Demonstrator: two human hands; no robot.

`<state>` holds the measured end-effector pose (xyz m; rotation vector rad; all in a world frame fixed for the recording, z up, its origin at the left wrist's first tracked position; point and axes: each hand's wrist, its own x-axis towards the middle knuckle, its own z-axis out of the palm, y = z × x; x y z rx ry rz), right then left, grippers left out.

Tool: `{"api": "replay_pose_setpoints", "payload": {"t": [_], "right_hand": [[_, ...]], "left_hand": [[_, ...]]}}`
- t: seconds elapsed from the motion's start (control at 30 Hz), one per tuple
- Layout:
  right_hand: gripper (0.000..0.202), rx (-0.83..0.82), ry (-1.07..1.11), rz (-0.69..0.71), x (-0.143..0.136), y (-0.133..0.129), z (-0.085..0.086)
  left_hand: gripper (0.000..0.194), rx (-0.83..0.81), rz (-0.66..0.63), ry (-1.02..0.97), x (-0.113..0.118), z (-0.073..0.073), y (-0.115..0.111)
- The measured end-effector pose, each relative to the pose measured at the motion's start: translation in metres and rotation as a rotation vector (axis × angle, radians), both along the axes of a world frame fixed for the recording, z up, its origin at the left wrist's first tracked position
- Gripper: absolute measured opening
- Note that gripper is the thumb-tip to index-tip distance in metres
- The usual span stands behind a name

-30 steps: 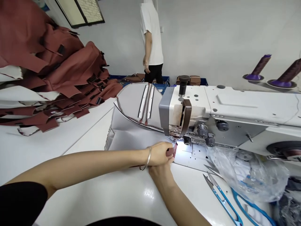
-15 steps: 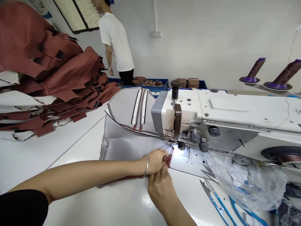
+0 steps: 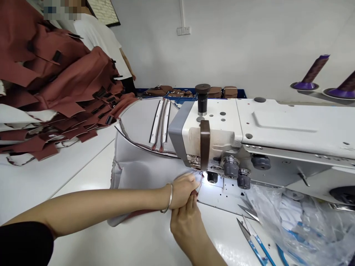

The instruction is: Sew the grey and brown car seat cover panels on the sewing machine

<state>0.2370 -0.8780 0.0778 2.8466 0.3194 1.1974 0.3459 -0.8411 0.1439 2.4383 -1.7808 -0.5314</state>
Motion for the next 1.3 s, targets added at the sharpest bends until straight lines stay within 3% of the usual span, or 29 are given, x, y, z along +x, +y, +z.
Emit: {"api": "replay_pose_setpoints", "payload": {"t": [0.23, 0.37, 0.8, 1.13, 1.3], "right_hand": [[0.032, 0.033, 0.046, -0.092, 0.004, 0.002, -0.002], [0.030, -0.002, 0.072, -0.055, 0.002, 0.001, 0.000], [0.031, -0.066, 0.108, 0.010, 0.006, -0.014, -0.004], [0.031, -0.083, 0.075, -0.077, 0.012, -0.016, 0.003], [0.030, -0.138, 0.091, -0.188, -0.005, 0.000, 0.004]], "left_hand": [[0.017, -0.073, -0.132, -0.249, 0.008, -0.010, 0.000], [0.012, -0.122, -0.226, -0.361, 0.008, -0.013, 0.004], [0.013, -0.192, -0.281, -0.391, 0.017, -0.019, 0.000], [0.017, -0.122, -0.251, -0.365, 0.022, -0.013, -0.009], [0.016, -0.172, -0.277, -0.432, 0.021, -0.010, 0.000]]}}
